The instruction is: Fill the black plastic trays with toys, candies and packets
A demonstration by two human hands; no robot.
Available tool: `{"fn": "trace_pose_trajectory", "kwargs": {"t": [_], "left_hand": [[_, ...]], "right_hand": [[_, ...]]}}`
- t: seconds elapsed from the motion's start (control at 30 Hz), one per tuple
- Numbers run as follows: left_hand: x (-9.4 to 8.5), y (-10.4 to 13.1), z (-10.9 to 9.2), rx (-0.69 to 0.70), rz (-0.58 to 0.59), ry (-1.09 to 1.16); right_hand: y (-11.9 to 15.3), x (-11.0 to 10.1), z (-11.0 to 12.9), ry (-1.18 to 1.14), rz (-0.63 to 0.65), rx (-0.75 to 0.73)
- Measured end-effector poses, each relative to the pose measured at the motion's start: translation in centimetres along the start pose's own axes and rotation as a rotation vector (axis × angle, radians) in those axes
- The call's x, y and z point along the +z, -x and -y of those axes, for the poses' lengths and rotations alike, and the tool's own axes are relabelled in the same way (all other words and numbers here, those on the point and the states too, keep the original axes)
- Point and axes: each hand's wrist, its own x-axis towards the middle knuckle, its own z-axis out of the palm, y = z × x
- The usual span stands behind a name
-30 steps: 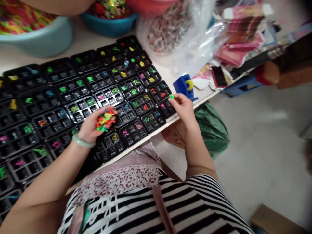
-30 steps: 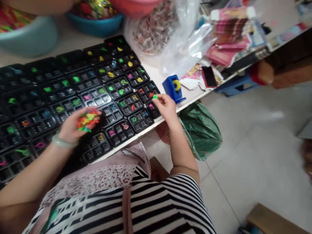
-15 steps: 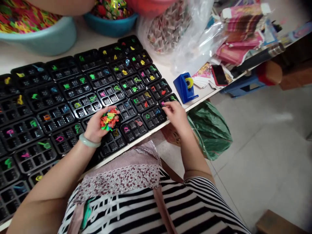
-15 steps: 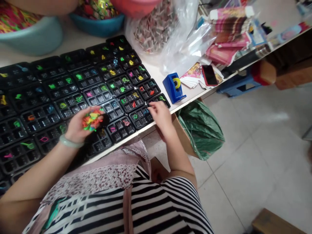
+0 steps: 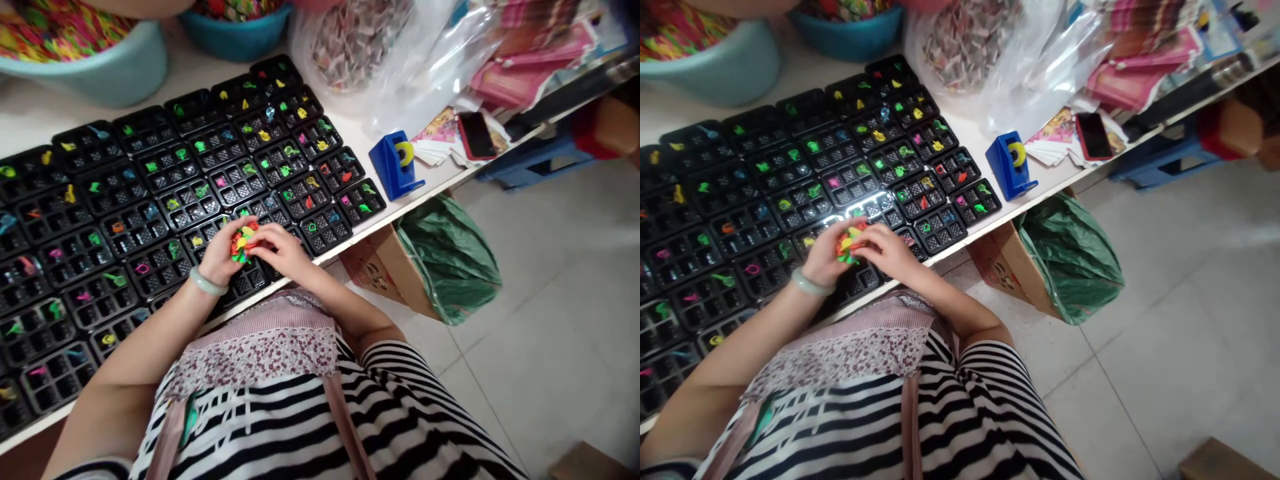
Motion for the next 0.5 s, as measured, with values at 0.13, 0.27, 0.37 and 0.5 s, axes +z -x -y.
{"fn": "trace_pose_trajectory", "kwargs": {"t": [0.13,0.27,0.37,0.5], "left_hand": [[0.2,0.1,0.2,-0.081,0.072,0.068],[-0.6,0.3,-0.4,-0.081,0.15,0.068],[-1.3,0.4,-0.7,-0.06,0.177,0.054],[-1.1,0.5,-0.7,-0.058,0.152,0.046]], "right_hand": [[0.9,-2.6,-0.5,-0.265,-0.061,0.121],[3.1,-9.7,-1.0,0.012,-0.233,0.228],[4.8,-14.3,-1.3,0.413,-0.245,0.292],[4.9,-14.2,-0.8,0.67,-0.162,0.221]]}}
